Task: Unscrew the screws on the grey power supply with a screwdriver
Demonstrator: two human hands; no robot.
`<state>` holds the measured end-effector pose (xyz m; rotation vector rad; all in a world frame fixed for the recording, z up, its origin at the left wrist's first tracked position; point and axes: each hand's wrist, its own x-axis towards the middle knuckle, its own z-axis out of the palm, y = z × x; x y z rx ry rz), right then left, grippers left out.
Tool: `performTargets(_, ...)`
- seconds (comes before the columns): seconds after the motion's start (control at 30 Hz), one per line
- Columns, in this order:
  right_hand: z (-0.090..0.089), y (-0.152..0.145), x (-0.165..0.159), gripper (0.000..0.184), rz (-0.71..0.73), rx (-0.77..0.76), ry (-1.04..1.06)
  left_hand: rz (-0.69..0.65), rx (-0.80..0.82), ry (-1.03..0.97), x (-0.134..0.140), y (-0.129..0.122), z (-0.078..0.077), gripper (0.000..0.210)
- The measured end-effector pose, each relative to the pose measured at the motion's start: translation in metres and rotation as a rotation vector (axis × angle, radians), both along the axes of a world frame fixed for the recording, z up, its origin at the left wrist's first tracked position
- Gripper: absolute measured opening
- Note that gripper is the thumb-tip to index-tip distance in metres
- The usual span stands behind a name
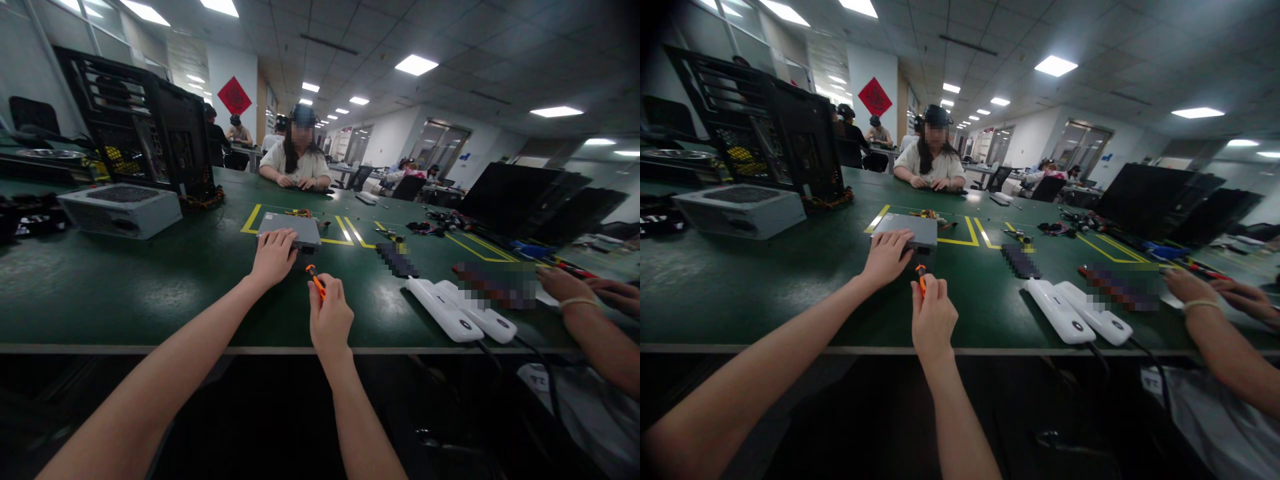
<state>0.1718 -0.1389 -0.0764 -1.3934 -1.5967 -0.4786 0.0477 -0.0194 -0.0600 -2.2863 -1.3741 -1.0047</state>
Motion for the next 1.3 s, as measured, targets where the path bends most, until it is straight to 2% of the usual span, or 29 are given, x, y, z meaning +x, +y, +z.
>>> performTargets(0.17,-0.0012,-0.0011,0.0016,0.021,0.074,-0.042,0.059,0.001,0.015,0.002,0.0003,-0.0007,0.0005,0.037)
performTargets(0.3,-0.0013,0.001,-0.0017,0.027,0.19,0.032,0.044,-0.002,0.003,-0.003,0.0002,-0.0007,0.0004,0.037)
performTargets(0.5,-0.0008,-0.0001,0.0014,0.021,0.067,-0.039,0.096,-0.002,0.011,-0.006,0.0006,-0.0006,-0.0001,0.037)
performTargets(0.7,-0.0006,-0.0019,0.0,0.023,0.203,-0.028,0.054,0.012,0.008,0.002,0.0009,-0.0012,0.0004,0.038)
performTargets(0.9,-0.0001,-0.0021,0.0021,0.026,0.07,-0.105,0.141,0.012,0.027,0.007,0.0003,-0.0001,-0.0005,0.037)
performTargets(1.13,0.0002,-0.0019,0.001,0.025,0.223,-0.032,0.077,0.014,0.038,0.014,0.0001,0.0013,-0.0016,0.037)
performTargets(1.3,-0.0011,-0.0023,0.0039,0.025,0.101,-0.106,0.173,0.018,0.039,0.019,0.0003,0.0009,-0.0016,0.037)
